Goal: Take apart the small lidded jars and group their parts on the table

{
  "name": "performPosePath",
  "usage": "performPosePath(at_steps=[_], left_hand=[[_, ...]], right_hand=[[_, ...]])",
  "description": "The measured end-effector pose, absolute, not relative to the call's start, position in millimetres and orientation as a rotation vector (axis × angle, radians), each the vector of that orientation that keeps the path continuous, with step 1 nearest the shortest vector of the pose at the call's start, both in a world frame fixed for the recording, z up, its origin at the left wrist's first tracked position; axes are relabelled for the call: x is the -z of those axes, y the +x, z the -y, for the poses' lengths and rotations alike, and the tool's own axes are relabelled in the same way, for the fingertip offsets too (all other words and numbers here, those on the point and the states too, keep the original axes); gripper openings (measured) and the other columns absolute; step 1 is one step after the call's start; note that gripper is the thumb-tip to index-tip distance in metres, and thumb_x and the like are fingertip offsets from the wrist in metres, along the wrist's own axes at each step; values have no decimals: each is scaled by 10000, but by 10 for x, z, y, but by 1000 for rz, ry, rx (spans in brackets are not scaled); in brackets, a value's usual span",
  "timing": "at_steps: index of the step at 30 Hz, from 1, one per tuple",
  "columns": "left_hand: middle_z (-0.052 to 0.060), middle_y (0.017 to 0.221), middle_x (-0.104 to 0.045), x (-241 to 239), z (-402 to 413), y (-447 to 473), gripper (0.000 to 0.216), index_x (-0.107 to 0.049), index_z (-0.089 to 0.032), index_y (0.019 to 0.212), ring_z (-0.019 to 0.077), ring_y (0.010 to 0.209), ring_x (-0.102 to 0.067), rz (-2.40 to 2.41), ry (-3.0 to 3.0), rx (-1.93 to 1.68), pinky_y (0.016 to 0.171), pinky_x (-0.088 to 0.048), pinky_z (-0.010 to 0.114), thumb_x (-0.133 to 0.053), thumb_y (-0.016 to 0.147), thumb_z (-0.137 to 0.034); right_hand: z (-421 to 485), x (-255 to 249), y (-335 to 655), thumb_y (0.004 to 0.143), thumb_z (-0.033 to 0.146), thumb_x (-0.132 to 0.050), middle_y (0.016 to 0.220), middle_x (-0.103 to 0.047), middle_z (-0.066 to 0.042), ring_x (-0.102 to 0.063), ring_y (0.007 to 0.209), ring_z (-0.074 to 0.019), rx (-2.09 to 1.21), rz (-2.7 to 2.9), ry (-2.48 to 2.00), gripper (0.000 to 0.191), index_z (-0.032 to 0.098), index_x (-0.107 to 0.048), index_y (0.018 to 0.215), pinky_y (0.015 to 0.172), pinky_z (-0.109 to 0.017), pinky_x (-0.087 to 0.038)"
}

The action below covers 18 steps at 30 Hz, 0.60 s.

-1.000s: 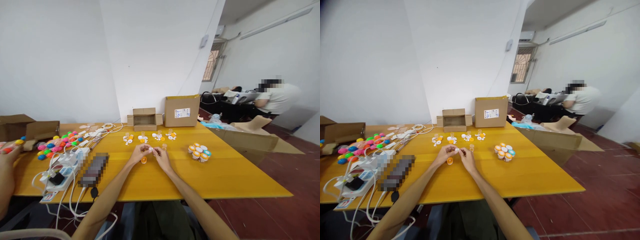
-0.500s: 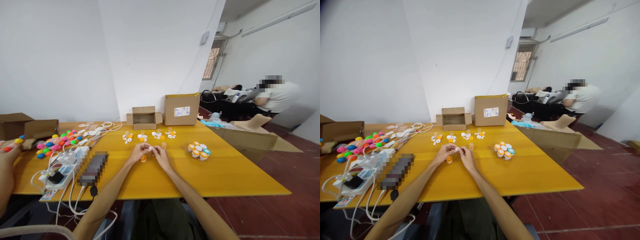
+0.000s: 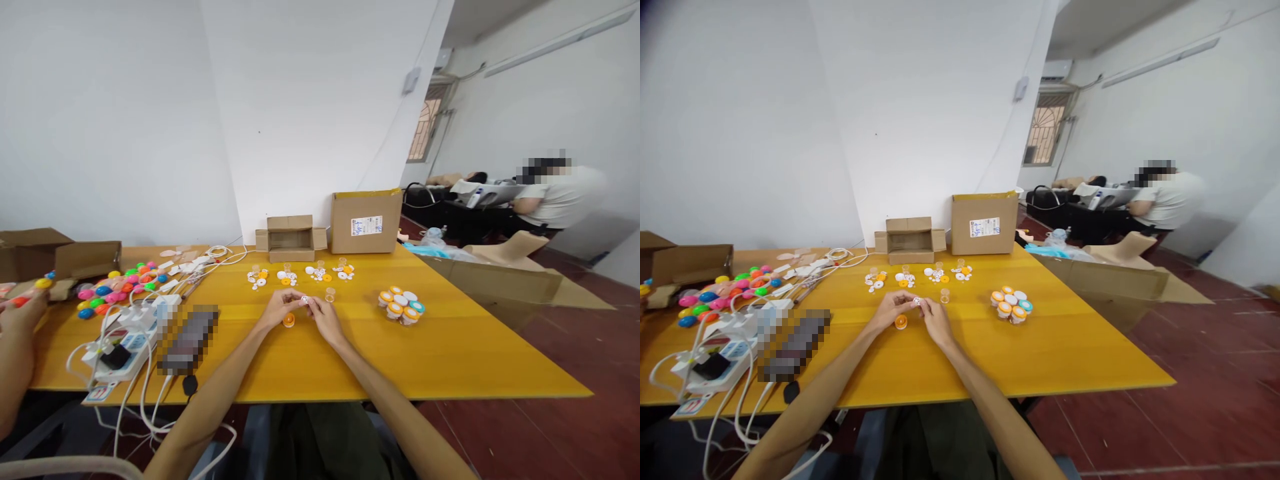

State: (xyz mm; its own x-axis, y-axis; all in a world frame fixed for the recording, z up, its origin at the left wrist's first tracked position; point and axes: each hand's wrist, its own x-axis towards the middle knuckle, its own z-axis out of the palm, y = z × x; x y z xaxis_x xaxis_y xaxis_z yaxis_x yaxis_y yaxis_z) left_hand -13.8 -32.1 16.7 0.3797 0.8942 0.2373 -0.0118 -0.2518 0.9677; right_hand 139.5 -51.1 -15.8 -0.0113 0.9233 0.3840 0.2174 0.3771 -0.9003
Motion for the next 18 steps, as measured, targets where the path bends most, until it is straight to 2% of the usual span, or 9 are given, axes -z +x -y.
performPosePath(at_steps=[6, 14, 18], left_hand=[[65, 798, -767, -174, 335, -143, 346, -717, -155, 798, 212, 777, -707, -747, 1577, -1044, 801, -537, 337, -795, 684, -472], [49, 814, -762, -127, 277, -189, 249, -724, -165, 784, 191, 800, -682, -845, 1691, -1059, 815, -505, 305, -770, 713, -400], [43, 817, -759, -107, 269, -178, 200, -733, -171, 798, 184, 784, -675, -897, 1753, -1069, 788, -506, 293, -745, 734, -360]], right_hand=[[507, 170, 1411, 869, 617, -433, 523, -548, 12, -491, 521, -176, -754, 1518, -1124, 477, 246, -532, 586, 556, -293, -380], [550, 98, 1405, 802, 759, -384, 460, -461, 35, -428, 459, -154, -922, 1475, -1099, 583, 244, -501, 554, 517, -287, -347], [611, 71, 1458, 861, 670, -382, 493, -510, 12, -474, 495, -177, -751, 1501, -1158, 530, 246, -540, 586, 535, -291, -363]])
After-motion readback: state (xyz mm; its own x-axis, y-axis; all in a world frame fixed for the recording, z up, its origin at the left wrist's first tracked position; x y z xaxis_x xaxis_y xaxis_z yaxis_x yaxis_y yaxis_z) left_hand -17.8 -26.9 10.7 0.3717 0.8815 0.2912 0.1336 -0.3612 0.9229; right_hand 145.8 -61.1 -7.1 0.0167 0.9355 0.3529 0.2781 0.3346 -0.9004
